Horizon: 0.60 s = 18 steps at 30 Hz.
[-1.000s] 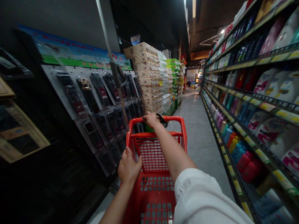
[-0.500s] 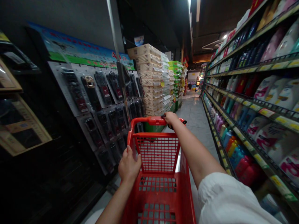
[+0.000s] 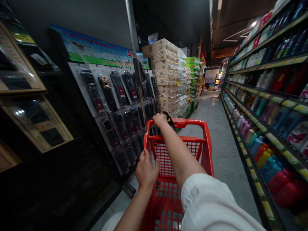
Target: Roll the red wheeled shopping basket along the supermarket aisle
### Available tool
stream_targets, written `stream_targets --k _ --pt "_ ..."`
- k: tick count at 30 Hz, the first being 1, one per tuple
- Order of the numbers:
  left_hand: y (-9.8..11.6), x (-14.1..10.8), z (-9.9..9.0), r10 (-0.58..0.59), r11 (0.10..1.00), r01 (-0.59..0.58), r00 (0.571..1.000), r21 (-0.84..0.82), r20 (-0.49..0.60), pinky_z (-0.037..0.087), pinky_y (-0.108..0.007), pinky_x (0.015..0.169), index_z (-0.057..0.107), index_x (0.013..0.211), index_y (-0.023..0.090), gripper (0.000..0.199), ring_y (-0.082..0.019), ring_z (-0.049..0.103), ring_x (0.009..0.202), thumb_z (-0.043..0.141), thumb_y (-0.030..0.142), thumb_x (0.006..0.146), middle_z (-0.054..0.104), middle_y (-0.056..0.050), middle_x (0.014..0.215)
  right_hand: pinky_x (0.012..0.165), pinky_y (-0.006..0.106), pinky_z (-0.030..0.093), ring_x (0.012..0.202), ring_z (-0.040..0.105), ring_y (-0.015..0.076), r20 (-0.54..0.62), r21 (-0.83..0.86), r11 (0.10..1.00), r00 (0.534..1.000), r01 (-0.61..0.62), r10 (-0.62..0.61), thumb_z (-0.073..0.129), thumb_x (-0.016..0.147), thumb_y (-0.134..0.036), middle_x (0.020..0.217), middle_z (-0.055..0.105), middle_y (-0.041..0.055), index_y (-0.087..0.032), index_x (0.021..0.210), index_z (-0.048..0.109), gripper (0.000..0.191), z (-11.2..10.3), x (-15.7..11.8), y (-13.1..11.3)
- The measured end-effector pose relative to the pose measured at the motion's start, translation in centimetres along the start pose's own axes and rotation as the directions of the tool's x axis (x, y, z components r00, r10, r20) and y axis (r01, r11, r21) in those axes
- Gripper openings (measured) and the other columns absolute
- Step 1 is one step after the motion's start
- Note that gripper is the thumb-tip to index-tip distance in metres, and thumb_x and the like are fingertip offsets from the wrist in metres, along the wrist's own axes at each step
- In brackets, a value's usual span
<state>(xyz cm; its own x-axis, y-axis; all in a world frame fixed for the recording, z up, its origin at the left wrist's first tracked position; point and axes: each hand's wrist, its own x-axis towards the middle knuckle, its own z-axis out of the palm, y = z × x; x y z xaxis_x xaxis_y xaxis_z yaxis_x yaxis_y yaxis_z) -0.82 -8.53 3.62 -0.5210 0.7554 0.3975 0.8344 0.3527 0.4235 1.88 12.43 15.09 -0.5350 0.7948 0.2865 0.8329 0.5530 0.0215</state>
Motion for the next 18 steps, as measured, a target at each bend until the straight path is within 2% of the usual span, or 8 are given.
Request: stream_targets --k 4,8,10,12,14,16,18 --pt "0.3 -0.1 -0.6 -0.012 1.0 0.011 1.0 0.01 0.024 0.05 -0.035 0.096 0.043 0.146 0.005 0.068 -0.027 0.063 0.114 0.058 0.03 0.084 0.052 -0.02 0.143 0.096 0.036 0.05 0.119 0.059 0.0252 -0.053 0.094 0.983 0.987 0.159 -0.155 0.044 0.09 -0.008 0.131 0.059 0.0114 -0.026 0.141 0.05 0.055 1.0 0.1 -0.3" --pt "0.5 0.0 -0.7 -0.016 1.0 0.015 0.999 0.014 0.032 0.051 -0.034 0.095 0.043 0.146 0.006 0.067 -0.027 0.063 0.114 0.057 0.03 0.085 0.052 -0.019 0.143 0.108 0.035 0.042 0.133 0.05 0.0228 -0.133 0.327 0.865 0.925 0.38 -0.356 0.05 0.077 0.003 0.139 0.058 0.0076 -0.021 0.132 0.061 0.06 2.5 0.1 0.1" --pt "0.4 0.0 -0.5 -0.023 1.0 0.023 0.999 0.007 0.023 0.051 -0.033 0.095 0.045 0.145 0.007 0.065 -0.026 0.064 0.113 0.056 0.029 0.085 0.052 -0.018 0.143 0.112 0.034 0.039 0.137 0.047 0.0198 -0.164 0.406 0.799 0.895 0.444 -0.414 0.049 0.074 0.005 0.142 0.057 0.006 -0.019 0.125 0.065 0.058 3.2 -0.3 0.1" --pt "0.4 0.0 -0.3 -0.023 1.0 0.023 1.0 0.004 0.009 0.051 -0.033 0.094 0.045 0.145 0.007 0.064 -0.026 0.064 0.112 0.056 0.029 0.085 0.053 -0.018 0.143 0.113 0.034 0.038 0.138 0.045 0.0184 -0.179 0.448 0.773 0.892 0.449 -0.415 0.049 0.074 0.005 0.143 0.056 0.0051 -0.019 0.124 0.065 0.057 3.5 -1.0 0.1" --pt "0.3 -0.1 -0.2 -0.012 1.0 0.012 1.0 0.003 -0.006 0.051 -0.033 0.094 0.045 0.145 0.006 0.064 -0.026 0.064 0.113 0.056 0.028 0.085 0.054 -0.019 0.142 0.111 0.032 0.039 0.136 0.048 0.0184 -0.157 0.449 0.789 0.907 0.419 -0.391 0.049 0.074 0.005 0.142 0.057 0.0044 -0.019 0.125 0.064 0.058 3.3 -1.9 0.0" --pt "0.2 -0.1 0.0 0.003 1.0 -0.003 1.0 0.009 -0.018 0.051 -0.032 0.095 0.044 0.145 0.005 0.065 -0.026 0.063 0.115 0.056 0.028 0.085 0.054 -0.019 0.141 0.106 0.029 0.043 0.128 0.055 0.0181 -0.062 0.379 0.852 0.928 0.362 -0.367 0.05 0.077 0.003 0.136 0.062 0.0034 -0.021 0.126 0.062 0.055 2.5 -2.8 -0.3" --pt "0.2 -0.2 0.1 0.015 1.0 -0.015 1.0 0.021 -0.026 0.051 -0.033 0.095 0.044 0.145 0.004 0.065 -0.026 0.062 0.115 0.056 0.027 0.085 0.054 -0.02 0.14 0.097 0.027 0.048 0.115 0.064 0.0199 0.048 0.274 0.916 0.947 0.294 -0.319 0.053 0.084 -0.006 0.125 0.068 0.0066 -0.019 0.125 0.06 0.044 1.6 -3.8 -0.9"
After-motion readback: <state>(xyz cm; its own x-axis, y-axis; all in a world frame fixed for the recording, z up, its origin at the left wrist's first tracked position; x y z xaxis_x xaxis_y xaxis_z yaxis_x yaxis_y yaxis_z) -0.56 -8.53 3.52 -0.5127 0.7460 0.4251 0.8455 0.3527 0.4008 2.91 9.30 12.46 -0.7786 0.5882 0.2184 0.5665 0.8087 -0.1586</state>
